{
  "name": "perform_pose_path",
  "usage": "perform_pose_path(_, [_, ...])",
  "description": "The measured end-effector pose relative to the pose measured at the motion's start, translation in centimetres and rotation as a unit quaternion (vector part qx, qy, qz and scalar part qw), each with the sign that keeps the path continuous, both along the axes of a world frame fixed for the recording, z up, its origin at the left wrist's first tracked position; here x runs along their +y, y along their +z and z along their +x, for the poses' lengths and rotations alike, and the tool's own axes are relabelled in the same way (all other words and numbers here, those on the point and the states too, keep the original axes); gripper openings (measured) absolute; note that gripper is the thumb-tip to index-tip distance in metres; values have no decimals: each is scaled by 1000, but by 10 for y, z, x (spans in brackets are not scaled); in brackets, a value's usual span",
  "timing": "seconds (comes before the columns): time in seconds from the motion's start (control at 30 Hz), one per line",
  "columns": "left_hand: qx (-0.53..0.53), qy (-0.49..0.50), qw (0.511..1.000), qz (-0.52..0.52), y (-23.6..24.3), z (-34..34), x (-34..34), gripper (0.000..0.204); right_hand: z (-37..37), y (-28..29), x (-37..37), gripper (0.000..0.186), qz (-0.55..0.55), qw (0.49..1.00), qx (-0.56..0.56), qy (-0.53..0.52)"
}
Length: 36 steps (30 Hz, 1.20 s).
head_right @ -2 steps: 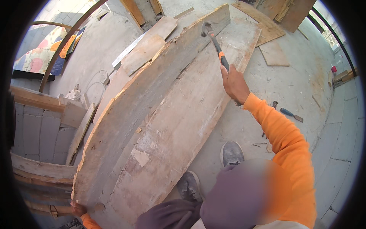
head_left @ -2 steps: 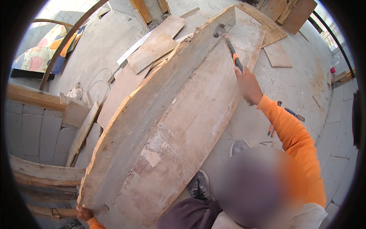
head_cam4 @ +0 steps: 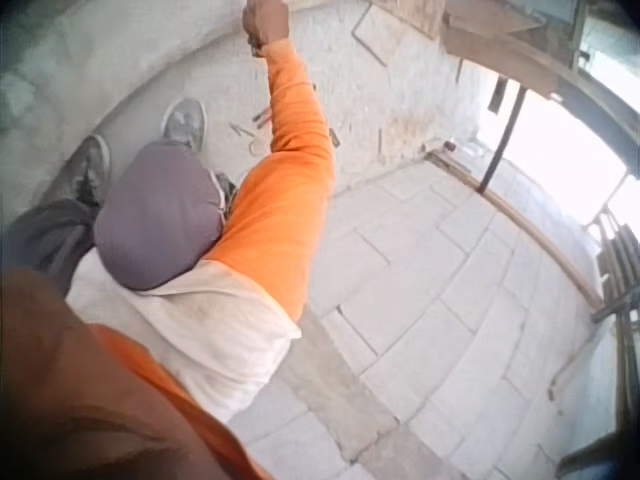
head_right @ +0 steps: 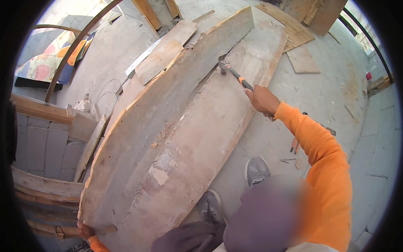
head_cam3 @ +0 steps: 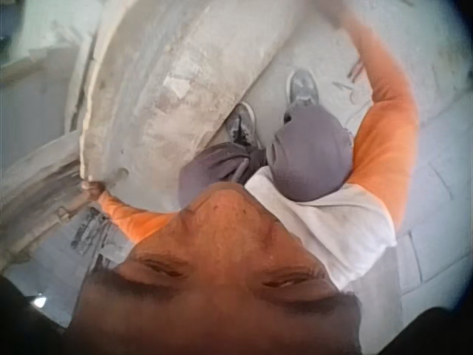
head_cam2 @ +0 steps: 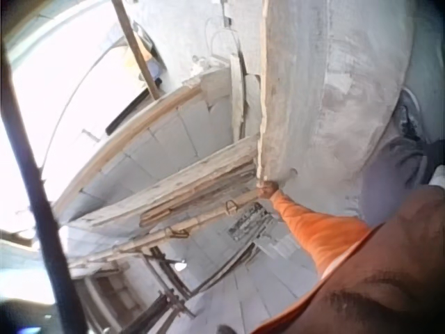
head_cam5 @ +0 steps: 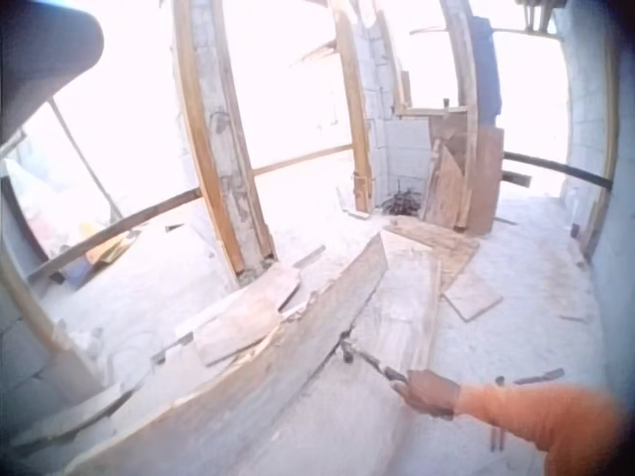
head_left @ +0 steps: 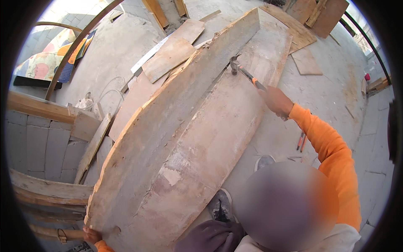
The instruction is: The person removes nails from a wooden plank using the claw of a hammer and a pair of pliers, working across the surface of the wood.
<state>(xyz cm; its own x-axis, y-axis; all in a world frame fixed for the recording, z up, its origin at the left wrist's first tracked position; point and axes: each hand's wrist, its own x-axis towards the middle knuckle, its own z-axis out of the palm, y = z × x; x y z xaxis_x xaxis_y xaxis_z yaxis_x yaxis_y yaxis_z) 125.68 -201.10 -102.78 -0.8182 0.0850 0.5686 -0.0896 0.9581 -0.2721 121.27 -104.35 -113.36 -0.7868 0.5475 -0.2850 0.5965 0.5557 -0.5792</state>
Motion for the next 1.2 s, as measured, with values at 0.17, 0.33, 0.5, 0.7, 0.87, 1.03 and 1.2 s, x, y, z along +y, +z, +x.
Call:
perform_pose_path(0.17, [-11,56,997,42,20,11,-28,57,4,19,10,51,65,993,100,-21])
perform_pose_path(0.33, [63,8,996,64,4,4,-15,55,-14,34,58,52,123,972,186,-75])
perform_pose_path(0.5, [47,-12,952,-301,50,9,-75,43,-51,10,95,53,165,934,287,-136])
perform_pose_path(0.7, [-92,150,937,-300,54,5,-72,47,-108,-53,111,53,9,964,179,-195])
perform_pose_path(0.87, [23,80,903,-421,89,15,-82,52,-112,-75,167,57,-26,997,-37,-66])
perform_pose_path(1.03, [-8,93,894,-438,191,23,-85,57,-106,-38,119,53,-81,945,228,-223])
perform_pose_path(1.2, [-7,164,801,-576,219,50,-62,48,-92,-42,67,29,-404,805,339,-271])
